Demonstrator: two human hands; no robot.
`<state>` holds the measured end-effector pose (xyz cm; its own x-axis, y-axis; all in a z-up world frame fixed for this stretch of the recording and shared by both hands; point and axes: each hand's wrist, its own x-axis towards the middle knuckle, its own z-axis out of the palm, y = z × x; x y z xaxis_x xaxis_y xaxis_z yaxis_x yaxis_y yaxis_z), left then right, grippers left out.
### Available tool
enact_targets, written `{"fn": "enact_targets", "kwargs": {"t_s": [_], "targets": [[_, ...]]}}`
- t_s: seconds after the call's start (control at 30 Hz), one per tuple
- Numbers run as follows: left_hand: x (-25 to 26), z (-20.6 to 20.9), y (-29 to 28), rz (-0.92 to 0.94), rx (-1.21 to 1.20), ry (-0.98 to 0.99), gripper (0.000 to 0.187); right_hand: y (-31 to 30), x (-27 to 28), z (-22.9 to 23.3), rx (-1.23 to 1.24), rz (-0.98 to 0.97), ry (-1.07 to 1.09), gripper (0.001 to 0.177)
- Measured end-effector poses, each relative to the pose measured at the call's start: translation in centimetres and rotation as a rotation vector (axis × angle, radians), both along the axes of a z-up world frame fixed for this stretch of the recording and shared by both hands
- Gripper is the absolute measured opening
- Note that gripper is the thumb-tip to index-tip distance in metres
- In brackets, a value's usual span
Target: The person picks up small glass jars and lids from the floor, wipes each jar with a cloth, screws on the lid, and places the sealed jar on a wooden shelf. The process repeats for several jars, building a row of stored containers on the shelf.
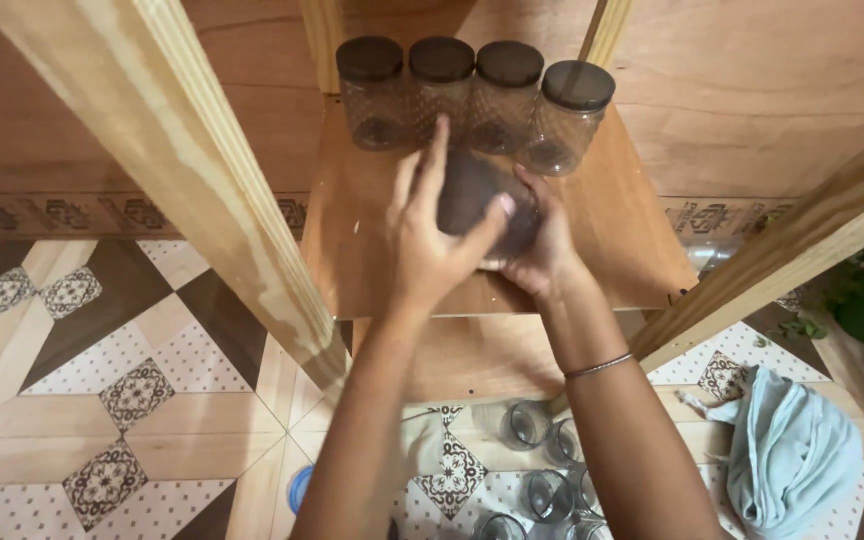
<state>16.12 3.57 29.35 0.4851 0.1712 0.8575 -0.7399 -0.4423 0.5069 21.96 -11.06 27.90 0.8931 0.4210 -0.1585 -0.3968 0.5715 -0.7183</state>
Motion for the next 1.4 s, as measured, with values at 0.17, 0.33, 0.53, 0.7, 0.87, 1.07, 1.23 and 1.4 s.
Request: {"fn": "enact_targets", "kwargs": {"t_s": [0.17, 0.33, 0.53, 0.7, 0.87, 1.07, 1.23, 1.4], "targets": [[0.0, -0.1, 0.7, -0.382, -0.035, -0.067, 0.123, -1.0, 0.4, -0.2, 0.217, 0.051, -0.09, 0.056], [0.9, -0.8, 0.9, -0.462, -0.449, 0.25, 0.106, -1.2, 2.7, -0.8, -0.392, -0.39, -0.345, 0.048], [1.9, -1.2, 0.4, 0.275, -0.139, 0.421, 0.092, -6.7, 7.1, -4.7, -1.118, -1.018, -0.886, 0.06], [4.9, -2.4, -1.8, 0.414, -0.046, 0.135, 0.083, -8.2, 13.3, -8.0, -1.17, -1.056, -0.831, 0.11], [6.8, -4.5, -2.3, 0.204, -0.305, 0.354, 0.062, -7.2, 14.6, -7.7, -1.281, -0.883, -0.578, 0.126], [7.1, -7.4, -1.8, 0.263, -0.119, 0.429, 0.045, -6.6, 13.6, -7.4, -1.368, -0.891, -0.533, 0.115], [7.5, -7.9, -1.8, 0.285, -0.181, 0.392, 0.043, -8.0, 13.7, -8.6, -1.31, -0.914, -0.713, 0.102], [7.1, -7.1, -1.9, 0.286, -0.165, 0.437, 0.044, -8.5, 13.3, -8.8, -1.396, -0.841, -0.759, 0.099]]}}
